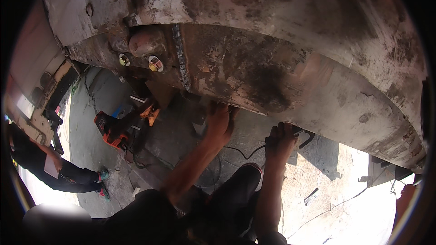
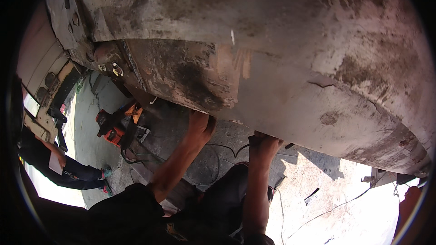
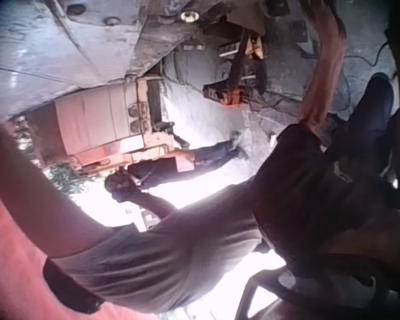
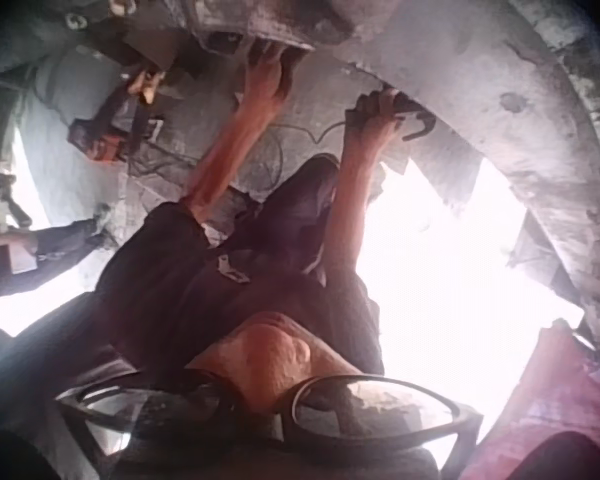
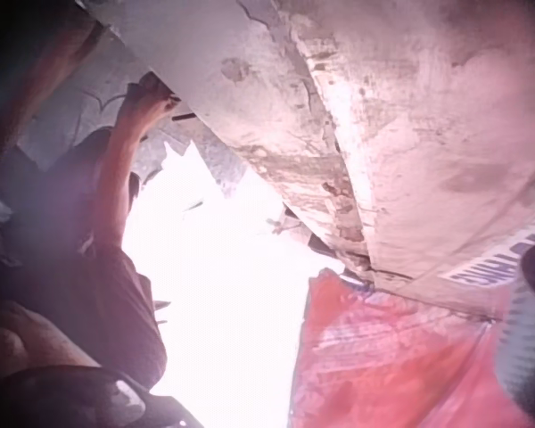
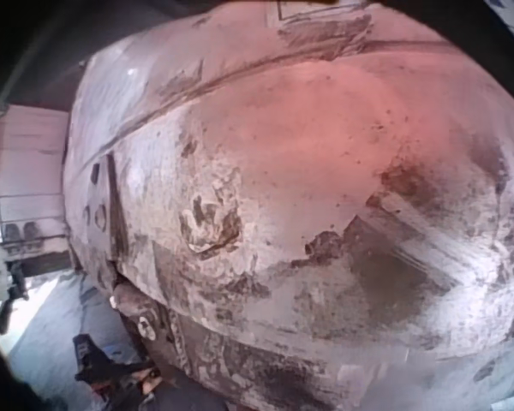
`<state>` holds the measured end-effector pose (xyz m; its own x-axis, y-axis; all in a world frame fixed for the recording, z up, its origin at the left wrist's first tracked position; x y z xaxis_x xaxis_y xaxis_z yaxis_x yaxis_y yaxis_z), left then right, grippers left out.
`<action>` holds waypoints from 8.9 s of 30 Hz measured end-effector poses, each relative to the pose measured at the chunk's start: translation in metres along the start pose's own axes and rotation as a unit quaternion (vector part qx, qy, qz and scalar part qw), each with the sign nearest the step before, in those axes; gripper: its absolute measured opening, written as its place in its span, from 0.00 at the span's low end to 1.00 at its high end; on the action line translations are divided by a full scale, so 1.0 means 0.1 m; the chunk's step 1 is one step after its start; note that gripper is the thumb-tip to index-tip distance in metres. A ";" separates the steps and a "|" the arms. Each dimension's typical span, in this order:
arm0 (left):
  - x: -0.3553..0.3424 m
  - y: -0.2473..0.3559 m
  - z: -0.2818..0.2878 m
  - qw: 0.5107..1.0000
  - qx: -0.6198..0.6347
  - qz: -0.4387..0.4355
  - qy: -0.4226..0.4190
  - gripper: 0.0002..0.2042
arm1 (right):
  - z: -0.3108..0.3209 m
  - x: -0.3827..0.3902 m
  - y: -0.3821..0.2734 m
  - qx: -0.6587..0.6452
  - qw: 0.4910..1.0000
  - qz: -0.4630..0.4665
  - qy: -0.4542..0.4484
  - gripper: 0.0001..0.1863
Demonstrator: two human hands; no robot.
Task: The person welds a metal seam on a large cylindrical object using a handheld welding torch. They repeatedly position the torch, weld short sections, and inspect the weld bead while another person stands nearby.
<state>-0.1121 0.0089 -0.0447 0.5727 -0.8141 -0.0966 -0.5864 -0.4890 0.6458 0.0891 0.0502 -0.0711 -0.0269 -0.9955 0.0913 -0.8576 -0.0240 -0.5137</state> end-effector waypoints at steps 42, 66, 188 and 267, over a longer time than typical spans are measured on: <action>0.53 0.45 -0.48 0.428 -0.669 -0.575 -0.198 0.18 | 1.00 0.37 0.60 -0.048 0.984 -0.054 0.160 0.14; 1.87 1.76 -0.78 0.904 0.025 -0.238 -0.353 0.19 | -0.71 0.36 0.08 0.398 0.842 0.343 -0.124 0.03; -0.44 -0.41 -0.58 0.925 0.366 0.028 -0.100 0.22 | -0.66 0.44 0.15 -0.033 0.969 -0.105 -0.220 0.16; -0.48 -0.01 -0.74 0.941 0.314 -0.013 -0.128 0.14 | 0.67 0.64 0.27 0.042 0.992 -0.010 0.122 0.13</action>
<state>-0.0964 0.0712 0.0153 0.4816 -0.8093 -0.3363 -0.8431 -0.5326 0.0741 0.0988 -0.0204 -0.1357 -0.1433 -0.9430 0.3004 -0.8136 -0.0605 -0.5782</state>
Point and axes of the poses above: each hand's wrist, its own x-axis away from the middle knuckle, its own z-axis out of the back of the hand, y = z × x, the point moved 8 cm from there along -x, towards the middle knuckle, and after that the axes turned 2 degrees about -z, right-handed, at the moved point
